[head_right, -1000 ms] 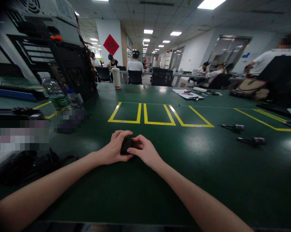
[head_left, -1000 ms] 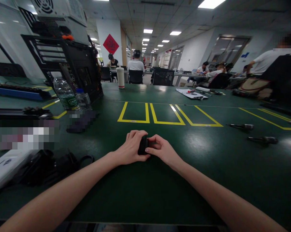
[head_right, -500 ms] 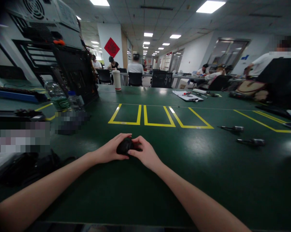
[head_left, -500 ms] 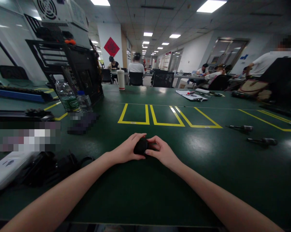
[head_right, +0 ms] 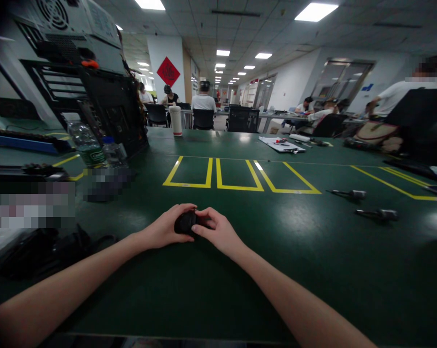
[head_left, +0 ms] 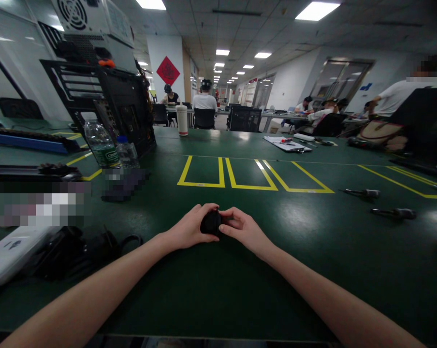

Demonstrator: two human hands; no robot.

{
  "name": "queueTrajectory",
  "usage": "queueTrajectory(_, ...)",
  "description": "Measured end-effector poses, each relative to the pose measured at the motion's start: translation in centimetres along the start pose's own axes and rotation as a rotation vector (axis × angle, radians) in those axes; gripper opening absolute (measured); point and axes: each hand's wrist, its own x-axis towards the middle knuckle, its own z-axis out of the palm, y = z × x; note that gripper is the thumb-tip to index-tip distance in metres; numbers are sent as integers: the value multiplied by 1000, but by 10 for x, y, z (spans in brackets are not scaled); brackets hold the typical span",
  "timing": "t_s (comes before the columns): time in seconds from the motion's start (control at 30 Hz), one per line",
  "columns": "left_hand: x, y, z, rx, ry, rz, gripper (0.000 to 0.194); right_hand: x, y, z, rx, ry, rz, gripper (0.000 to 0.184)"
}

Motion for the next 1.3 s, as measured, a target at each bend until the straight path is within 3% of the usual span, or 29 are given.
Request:
queueTrajectory(0.2,-3,4,3,156,73,20,68,1,3,2,59,24,9,23)
queueTrajectory(0.4,-1,3,4,189,7,143,67,3,5,0,22,7,26,26)
queueTrajectory(0.67,2,7,6,276,143,100,63,1,-2,3,70,-23,-70,31)
queueTrajectory(1.03,2,7,4,331,72,94,63,-2,-1,3,0,-34,-38,35)
queueTrajectory(1.3,5,9,3,351,53,100,58,1,-1,3,-21,1,-44,22)
